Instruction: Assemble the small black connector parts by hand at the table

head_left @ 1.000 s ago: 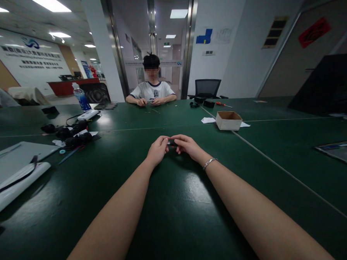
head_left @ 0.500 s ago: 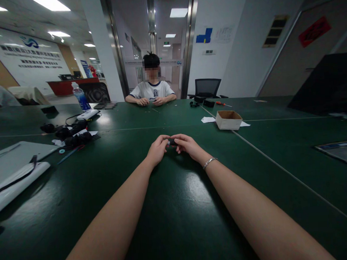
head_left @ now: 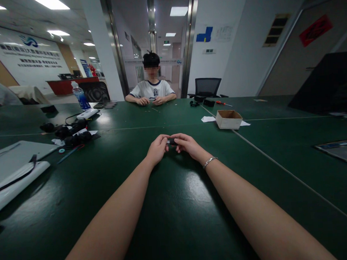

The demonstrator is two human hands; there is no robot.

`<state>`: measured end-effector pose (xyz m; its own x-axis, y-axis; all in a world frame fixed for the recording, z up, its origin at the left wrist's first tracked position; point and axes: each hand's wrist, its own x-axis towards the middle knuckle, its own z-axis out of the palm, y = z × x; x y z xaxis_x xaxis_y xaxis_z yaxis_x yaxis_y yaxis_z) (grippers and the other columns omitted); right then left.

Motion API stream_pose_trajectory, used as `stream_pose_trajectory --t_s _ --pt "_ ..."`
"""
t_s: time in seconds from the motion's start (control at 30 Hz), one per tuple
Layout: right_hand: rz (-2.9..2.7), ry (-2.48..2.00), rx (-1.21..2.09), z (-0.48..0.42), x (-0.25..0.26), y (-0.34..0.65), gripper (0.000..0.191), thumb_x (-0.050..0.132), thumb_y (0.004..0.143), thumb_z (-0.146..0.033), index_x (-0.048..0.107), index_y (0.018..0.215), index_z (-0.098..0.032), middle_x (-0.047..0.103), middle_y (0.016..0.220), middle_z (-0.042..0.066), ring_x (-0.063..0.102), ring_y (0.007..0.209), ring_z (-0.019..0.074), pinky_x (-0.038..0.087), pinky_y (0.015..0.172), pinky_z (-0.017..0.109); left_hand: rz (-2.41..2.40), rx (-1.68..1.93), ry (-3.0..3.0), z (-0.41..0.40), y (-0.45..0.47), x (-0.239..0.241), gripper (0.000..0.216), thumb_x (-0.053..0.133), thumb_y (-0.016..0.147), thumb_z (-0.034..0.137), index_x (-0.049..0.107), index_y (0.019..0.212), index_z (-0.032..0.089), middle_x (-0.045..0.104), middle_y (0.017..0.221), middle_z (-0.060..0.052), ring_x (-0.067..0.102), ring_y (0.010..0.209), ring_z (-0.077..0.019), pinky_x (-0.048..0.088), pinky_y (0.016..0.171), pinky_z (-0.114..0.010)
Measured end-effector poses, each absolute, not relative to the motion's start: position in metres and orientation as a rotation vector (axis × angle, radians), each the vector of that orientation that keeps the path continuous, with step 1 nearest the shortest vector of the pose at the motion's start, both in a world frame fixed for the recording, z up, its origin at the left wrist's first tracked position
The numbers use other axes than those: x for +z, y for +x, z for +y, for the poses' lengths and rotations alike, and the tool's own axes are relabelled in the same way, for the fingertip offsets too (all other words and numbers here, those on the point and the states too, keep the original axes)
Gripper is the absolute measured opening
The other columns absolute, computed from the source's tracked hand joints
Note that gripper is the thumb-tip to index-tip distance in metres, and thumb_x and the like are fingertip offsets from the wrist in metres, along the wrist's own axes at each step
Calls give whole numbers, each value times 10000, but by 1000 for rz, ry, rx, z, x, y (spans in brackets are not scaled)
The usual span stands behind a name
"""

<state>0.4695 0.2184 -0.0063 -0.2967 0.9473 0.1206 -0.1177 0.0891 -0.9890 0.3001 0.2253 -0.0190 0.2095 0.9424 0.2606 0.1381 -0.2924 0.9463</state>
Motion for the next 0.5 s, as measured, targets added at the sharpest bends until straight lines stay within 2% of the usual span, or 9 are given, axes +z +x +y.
stream_pose_trajectory --t_s 0.13,0.27,0.37,0.5 --pt "-1430 -862 1393 219 -7 470 221 622 803 -187 631 1023 -163 622 778 19 550 523 83 478 472 183 1067 1182 1692 228 299 -23 327 389 905 412 578 1020 170 502 519 35 440 456 -95 324 465 -195" --pt "-1435 -853 1389 219 -7 470 232 632 788 -185 633 1019 -167 620 775 17 548 529 87 479 478 189 1078 1158 1692 229 298 -26 361 367 910 449 579 1005 173 507 516 31 451 459 -100 323 466 -197" --pt "-1434 -858 1385 218 -7 471 234 633 788 -189 635 1021 -168 619 777 18 546 533 85 478 485 190 1067 1164 1661 228 299 -24 346 362 909 422 587 1004 177 527 573 19 477 502 -104 345 485 -199" --pt "-1431 -861 1389 218 -7 471 246 643 781 -197 632 1026 -170 600 720 3 547 533 90 478 493 194 1118 1168 1603 226 300 -19 266 417 863 281 597 1037 191 530 651 21 462 518 -91 348 494 -195"
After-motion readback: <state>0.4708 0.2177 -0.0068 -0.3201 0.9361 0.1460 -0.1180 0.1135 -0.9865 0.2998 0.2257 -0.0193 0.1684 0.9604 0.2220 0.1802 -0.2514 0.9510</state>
